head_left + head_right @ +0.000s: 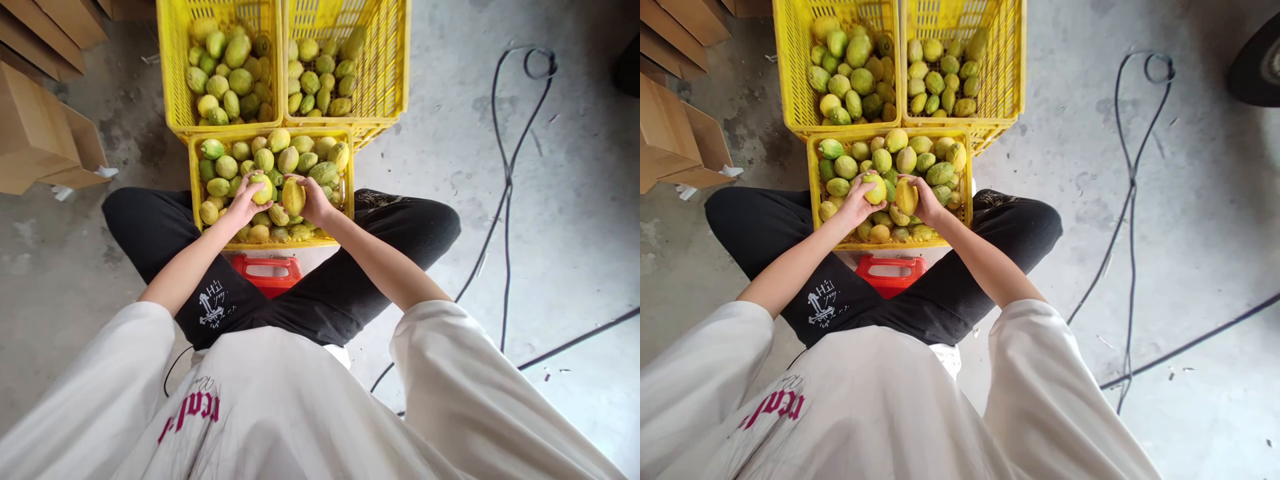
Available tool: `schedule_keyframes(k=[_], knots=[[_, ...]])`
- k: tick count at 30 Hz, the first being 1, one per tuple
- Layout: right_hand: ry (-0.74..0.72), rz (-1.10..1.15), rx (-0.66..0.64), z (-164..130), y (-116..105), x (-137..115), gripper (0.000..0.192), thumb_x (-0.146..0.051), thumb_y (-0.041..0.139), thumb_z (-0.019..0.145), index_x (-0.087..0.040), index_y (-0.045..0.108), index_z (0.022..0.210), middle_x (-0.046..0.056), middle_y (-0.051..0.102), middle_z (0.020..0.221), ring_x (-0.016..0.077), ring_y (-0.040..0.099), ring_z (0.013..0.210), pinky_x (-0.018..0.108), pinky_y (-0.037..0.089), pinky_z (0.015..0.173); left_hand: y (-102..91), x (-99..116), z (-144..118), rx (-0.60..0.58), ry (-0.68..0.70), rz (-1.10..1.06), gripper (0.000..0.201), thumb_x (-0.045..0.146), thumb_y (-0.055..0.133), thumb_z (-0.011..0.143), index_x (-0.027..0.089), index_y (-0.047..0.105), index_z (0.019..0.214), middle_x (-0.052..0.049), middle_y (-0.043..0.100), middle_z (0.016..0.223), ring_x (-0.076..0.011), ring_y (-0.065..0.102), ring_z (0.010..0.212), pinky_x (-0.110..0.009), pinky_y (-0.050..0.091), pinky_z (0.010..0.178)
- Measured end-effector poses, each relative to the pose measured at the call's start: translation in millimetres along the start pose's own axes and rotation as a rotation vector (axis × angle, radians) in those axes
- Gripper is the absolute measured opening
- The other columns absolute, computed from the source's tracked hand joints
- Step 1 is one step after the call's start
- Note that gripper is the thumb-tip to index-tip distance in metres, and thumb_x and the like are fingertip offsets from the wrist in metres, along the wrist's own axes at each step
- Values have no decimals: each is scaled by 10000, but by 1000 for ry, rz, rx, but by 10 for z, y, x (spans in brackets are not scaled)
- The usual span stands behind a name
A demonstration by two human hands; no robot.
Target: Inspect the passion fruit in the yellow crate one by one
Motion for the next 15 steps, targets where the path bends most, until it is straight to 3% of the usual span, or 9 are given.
schedule_keyframes(k=[4, 8, 11, 15], knots=[[7, -12, 15, -34, 28, -20, 498, -610, 887, 972, -344, 746, 1369, 15, 758, 1121, 368, 836, 1151, 506, 713, 938, -82, -2, 25, 80, 3, 56, 638, 636, 1167, 926, 414, 774, 1378, -1, 881, 1319, -354, 729, 1663, -497, 700, 1185], [27, -39, 17, -84, 70, -43, 603, -689, 943, 939, -357, 773, 1413, 7, 760, 1109, 362, 871, 1104, 476, 731, 879, -153, 1, 90, 98, 2, 56, 664, 834, 1089, 971, 380, 765, 1331, 10, 884, 1199, -336, 693, 1687, -472, 646, 1201], [47, -26, 15, -86, 74, -41, 652, -702, 952, 951, -365, 774, 1480, 1, 767, 1106, 351, 879, 1068, 457, 733, 852, -163, -39, 128, 70, -23, 36, 661, 812, 1060, 1007, 384, 748, 1401, 16, 903, 1203, -307, 759, 1615, -459, 673, 1197], [60, 56, 29, -20, 16, 5, 552, -603, 937, 1018, -324, 774, 1466, 30, 791, 1101, 360, 885, 1064, 418, 722, 800, -182, -56, 138, 99, -19, 14, 638, 693, 1091, 1027, 344, 751, 1440, -2, 921, 1213, -268, 852, 1447, -430, 714, 1194]])
Point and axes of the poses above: each hand's wrist, its own z-axis towards the middle knuckle, its own y-axis out of the palm, x = y × z, the point moved 10 cm from there along z, towards the middle knuckle
